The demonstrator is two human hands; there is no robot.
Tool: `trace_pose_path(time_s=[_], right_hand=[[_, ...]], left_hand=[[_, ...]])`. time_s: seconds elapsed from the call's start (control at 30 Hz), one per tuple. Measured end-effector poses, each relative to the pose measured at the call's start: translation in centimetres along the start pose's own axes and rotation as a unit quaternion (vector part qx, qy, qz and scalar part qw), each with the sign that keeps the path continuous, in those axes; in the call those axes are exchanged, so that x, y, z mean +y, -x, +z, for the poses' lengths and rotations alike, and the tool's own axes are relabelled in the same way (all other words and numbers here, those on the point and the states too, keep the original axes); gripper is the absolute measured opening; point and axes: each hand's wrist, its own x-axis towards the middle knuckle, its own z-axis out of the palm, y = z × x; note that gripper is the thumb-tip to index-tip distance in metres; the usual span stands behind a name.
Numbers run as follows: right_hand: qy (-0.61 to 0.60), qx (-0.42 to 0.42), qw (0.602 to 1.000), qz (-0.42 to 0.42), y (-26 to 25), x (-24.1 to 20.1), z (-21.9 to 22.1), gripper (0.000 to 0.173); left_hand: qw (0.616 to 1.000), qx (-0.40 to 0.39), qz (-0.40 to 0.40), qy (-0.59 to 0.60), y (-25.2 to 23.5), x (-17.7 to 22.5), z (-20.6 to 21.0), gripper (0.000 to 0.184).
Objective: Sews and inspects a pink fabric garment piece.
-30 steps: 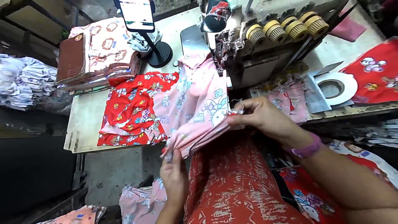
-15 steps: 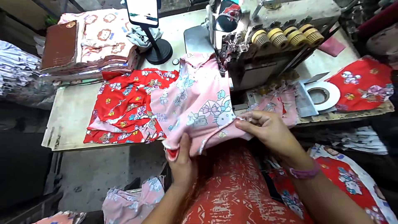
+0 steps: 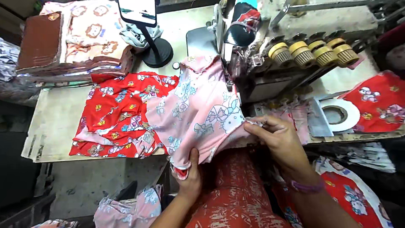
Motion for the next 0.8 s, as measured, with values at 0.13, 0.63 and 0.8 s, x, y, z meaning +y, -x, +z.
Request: trace_pose_path(time_s=[0.13,0.63,0.8], right_hand=[[0.037,0.048,0.998,-0.001,-2.1,-0.5,1.2,0.007],[-0.071,-0.068,0.993,0.058,-2.3,-1.6,1.8,0.052],[-0.039,-0.048,0.997,0.054,-2.1,-0.8,1.9,0.062]], left_hand=[[0.999,-0.033,-0.002,-0.01,-3.1,1.4,1.1,0.029],[0.953,-0.25,-0.129,-0.113,-17.8,5.2,3.2,0.044],[0.916,-0.199,0.167,-0.305,-16.4,4.3,1.6,0.042]])
